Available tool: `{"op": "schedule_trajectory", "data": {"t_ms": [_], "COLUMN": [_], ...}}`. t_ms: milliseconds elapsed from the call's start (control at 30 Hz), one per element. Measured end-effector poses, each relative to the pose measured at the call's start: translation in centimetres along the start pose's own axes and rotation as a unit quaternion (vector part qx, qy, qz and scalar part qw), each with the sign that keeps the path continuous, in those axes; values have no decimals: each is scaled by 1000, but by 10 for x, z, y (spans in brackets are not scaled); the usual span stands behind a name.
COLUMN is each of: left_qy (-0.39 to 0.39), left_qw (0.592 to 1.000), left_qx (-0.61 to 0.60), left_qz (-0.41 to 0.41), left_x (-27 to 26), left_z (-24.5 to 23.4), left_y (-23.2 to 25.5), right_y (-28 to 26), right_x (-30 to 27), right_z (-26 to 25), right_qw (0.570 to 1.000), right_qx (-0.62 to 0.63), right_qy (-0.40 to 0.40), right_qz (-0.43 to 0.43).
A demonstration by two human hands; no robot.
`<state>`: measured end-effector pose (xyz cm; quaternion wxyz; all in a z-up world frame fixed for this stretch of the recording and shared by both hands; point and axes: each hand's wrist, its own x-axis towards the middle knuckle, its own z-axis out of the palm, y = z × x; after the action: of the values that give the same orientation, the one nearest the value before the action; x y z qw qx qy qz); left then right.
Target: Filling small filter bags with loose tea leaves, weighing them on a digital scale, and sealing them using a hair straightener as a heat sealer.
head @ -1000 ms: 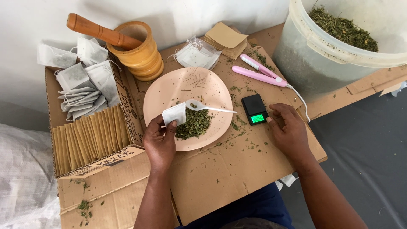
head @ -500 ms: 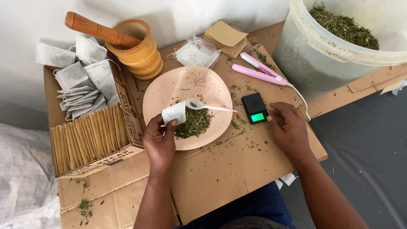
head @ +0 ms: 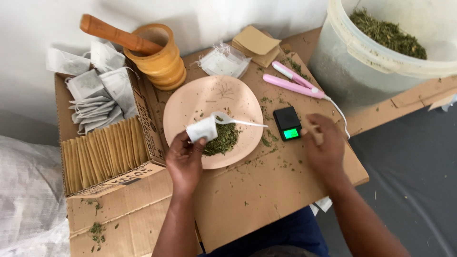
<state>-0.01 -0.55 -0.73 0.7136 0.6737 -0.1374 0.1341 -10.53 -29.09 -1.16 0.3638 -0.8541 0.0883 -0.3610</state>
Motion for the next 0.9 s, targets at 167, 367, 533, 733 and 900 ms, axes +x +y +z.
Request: {"op": "schedule_trajectory", "data": {"t_ms": [167, 367, 533, 733, 900], "left_qy": [-36, -58, -51, -56, -16], "left_qw": [999, 996, 994, 994, 998], "left_qx": [-33, -71, -94, -84, -15], "left_qz": [9, 19, 17, 29, 63], "left_x": [-11, -7, -9, -8, 0], "left_z": [1, 2, -1, -2, -9], "left_y": [6, 2, -8, -11, -18], "right_y": [-38, -84, -96, -82, -64], "right_x": [-12, 2, 5, 7, 22], "right_z": [56, 104, 117, 112, 74], "right_qw": [985, 966, 957, 946, 916], "right_qx": [164, 217, 235, 282, 379], "right_qy": [-52, -139, -169, -160, -114], "right_qz": [-5, -8, 11, 15, 69]}}
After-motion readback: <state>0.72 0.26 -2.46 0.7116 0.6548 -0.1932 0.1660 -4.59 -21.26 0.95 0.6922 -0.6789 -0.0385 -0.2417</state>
